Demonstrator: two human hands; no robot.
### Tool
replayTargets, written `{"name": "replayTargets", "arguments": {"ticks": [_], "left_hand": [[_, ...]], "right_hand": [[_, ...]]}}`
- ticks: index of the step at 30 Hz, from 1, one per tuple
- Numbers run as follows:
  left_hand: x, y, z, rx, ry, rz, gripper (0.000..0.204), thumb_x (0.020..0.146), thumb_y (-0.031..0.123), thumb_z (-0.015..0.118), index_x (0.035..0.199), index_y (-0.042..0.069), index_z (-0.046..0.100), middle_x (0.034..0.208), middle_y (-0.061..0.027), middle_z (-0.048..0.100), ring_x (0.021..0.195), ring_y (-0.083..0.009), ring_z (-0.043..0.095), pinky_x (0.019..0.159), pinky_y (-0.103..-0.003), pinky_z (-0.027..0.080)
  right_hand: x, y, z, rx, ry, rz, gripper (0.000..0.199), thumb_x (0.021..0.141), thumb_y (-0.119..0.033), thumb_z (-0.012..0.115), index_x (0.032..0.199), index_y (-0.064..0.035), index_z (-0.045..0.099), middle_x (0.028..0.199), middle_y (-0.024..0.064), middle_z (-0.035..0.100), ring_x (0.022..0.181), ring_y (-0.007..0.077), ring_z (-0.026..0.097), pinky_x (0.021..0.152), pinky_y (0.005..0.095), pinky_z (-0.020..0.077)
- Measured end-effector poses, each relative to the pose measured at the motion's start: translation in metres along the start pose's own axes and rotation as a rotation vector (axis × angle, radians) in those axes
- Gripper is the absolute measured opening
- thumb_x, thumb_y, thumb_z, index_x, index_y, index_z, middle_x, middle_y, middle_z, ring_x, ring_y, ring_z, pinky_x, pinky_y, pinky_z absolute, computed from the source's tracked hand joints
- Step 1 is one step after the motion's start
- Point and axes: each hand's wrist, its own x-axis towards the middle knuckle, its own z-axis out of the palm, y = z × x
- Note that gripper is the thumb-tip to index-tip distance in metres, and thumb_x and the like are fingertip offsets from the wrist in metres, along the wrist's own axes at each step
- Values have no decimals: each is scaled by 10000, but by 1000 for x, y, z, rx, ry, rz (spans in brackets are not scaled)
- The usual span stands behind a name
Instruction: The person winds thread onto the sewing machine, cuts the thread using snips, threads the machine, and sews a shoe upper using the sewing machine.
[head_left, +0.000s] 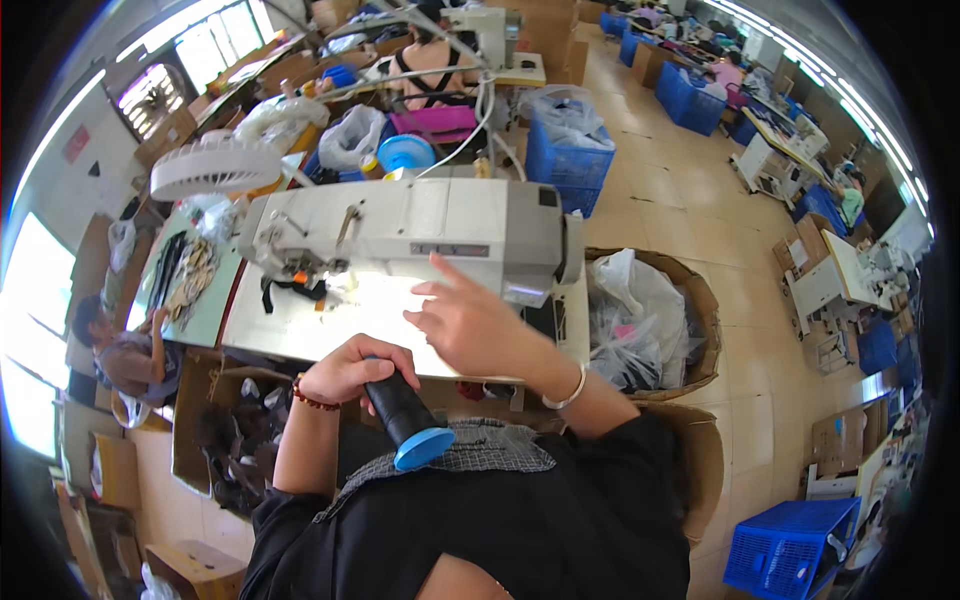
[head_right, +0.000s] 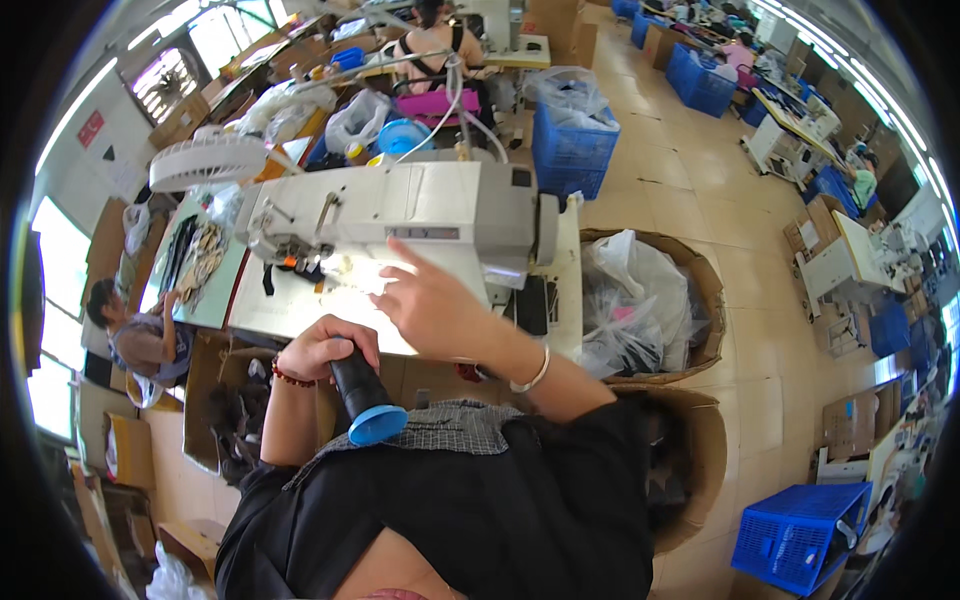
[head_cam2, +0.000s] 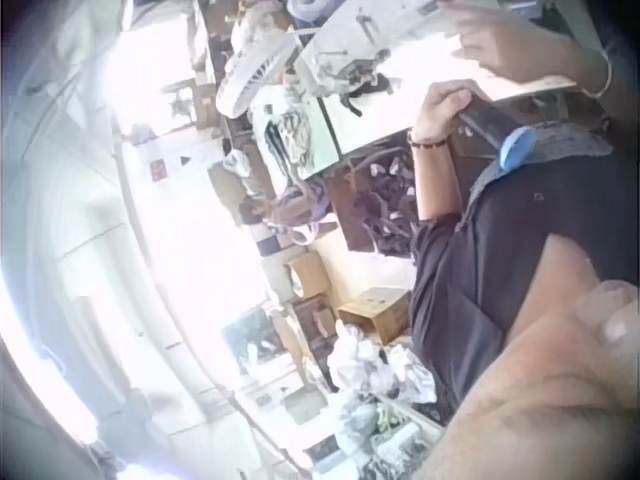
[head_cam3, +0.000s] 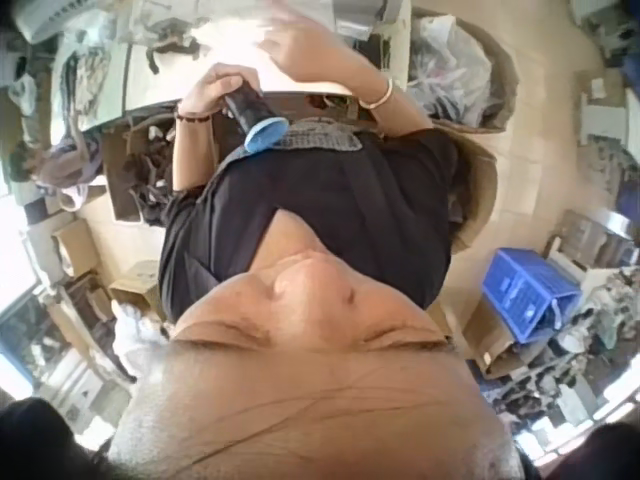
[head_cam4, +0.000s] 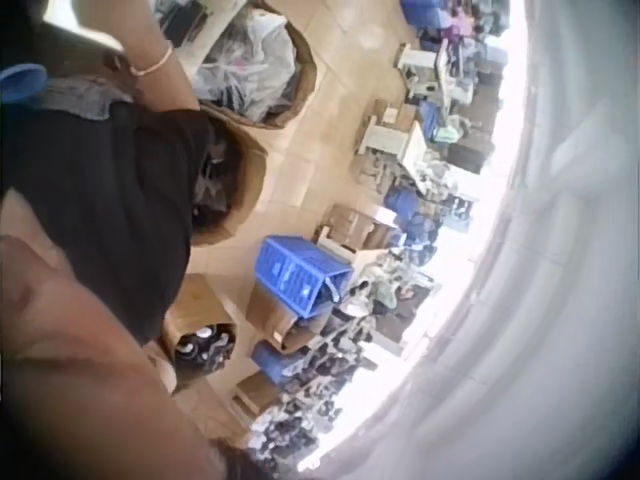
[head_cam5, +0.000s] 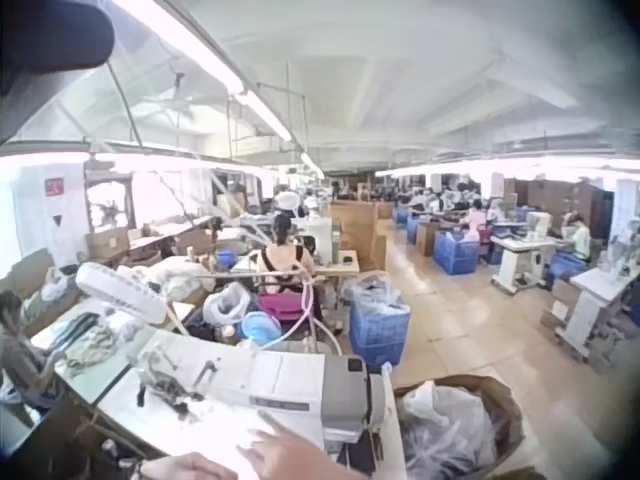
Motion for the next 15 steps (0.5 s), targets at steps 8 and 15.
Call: {"name": "replayTargets", "arguments": {"ticks": [8,15], "left_hand": [[-61,14,12,736,927,89,127,861,13,562,933,-10,663,805,-30,598,555,-64,554,478,-183,447],[-84,1,4,51,581,341,255,921,201,549,844,-31,625,751,-77,615,608,-119,566,551,-230,461]], "right_hand": [[5,-50,13,706,-119,20,55,838,-151,617,840,-103,644,732,43,595,661,244,611,560,349,479],[-1,-61,72,539,-158,279,62,798,-156,570,801,-103,603,746,76,629,680,283,633,540,409,477]]}}
